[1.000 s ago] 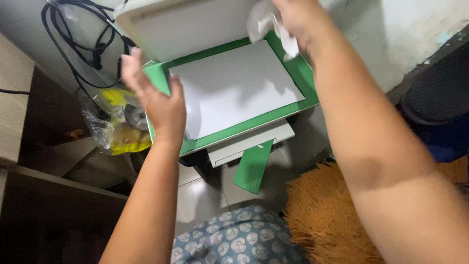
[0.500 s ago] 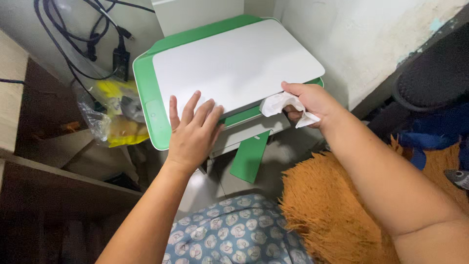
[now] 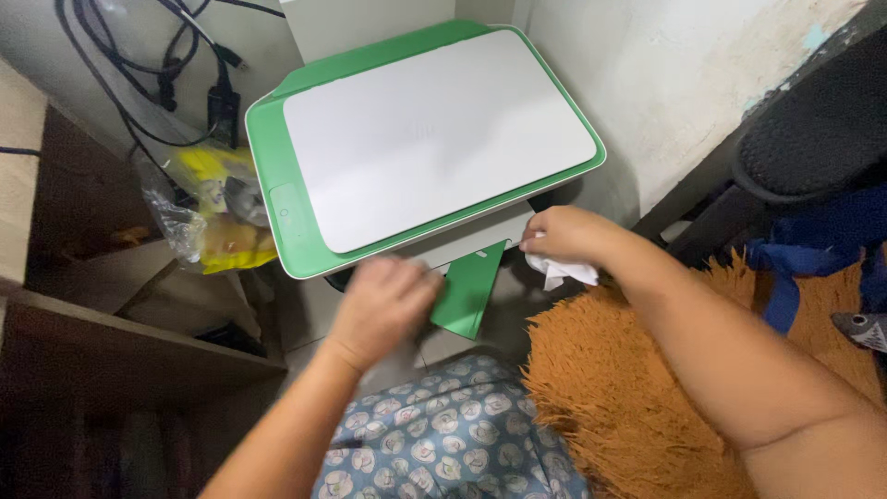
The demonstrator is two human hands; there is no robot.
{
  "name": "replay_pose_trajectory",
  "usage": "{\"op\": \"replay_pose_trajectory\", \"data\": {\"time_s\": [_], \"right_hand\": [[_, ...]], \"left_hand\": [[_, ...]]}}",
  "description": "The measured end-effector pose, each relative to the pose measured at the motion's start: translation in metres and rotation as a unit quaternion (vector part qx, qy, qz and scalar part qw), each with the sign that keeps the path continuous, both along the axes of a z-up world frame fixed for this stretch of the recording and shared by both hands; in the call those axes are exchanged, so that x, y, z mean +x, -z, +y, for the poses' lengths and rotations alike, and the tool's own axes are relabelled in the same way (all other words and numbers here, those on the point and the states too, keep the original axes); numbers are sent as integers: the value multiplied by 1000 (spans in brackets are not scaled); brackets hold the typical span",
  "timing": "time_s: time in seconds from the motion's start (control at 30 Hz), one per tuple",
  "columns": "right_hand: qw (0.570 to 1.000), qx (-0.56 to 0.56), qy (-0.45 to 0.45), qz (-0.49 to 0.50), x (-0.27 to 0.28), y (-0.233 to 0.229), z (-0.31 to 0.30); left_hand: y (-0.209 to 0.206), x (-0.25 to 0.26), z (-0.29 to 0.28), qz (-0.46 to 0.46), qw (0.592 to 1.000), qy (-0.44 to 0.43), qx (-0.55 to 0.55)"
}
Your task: The person wipes down the glass scanning bed and exterior of a printer with a cloth before organizing several storage boxes into a shelf and cleaning a small plastic container by hand.
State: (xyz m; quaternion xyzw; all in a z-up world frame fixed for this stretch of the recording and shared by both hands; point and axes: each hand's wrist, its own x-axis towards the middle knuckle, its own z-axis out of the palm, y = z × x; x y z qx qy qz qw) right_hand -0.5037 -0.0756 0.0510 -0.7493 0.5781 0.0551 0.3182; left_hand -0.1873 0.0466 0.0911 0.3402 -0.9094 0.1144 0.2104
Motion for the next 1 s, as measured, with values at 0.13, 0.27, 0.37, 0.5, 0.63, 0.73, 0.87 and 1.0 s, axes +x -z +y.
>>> {"op": "replay_pose_trajectory", "data": {"time_s": [0.13, 0.27, 0.37, 0.5, 0.63, 0.73, 0.87, 1.0], "right_hand": [[1000, -14, 9, 6, 9, 18, 2], [998, -32, 21, 47, 13, 18, 4], [997, -14, 38, 67, 16, 9, 5], [995, 5, 70, 69, 17, 10, 5], [994, -6, 54, 93, 13, 29, -3], [994, -22, 50, 94, 3, 55, -8], [991, 12, 75, 114, -18, 86, -27], [974, -7, 189, 121, -34, 86, -36]], "left_hand": [[26, -37, 21, 115, 986, 17, 120], [53, -64, 21, 149, 980, 58, 117], [80, -57, 12, 40, 986, -8, 163], [104, -23, 1, 44, 981, -108, 153], [104, 4, -12, 11, 976, -177, 126], [111, 5, -17, 27, 972, -196, 128], [130, 3, -12, 163, 919, -280, 223], [157, -5, -12, 464, 638, -393, 472]]}}
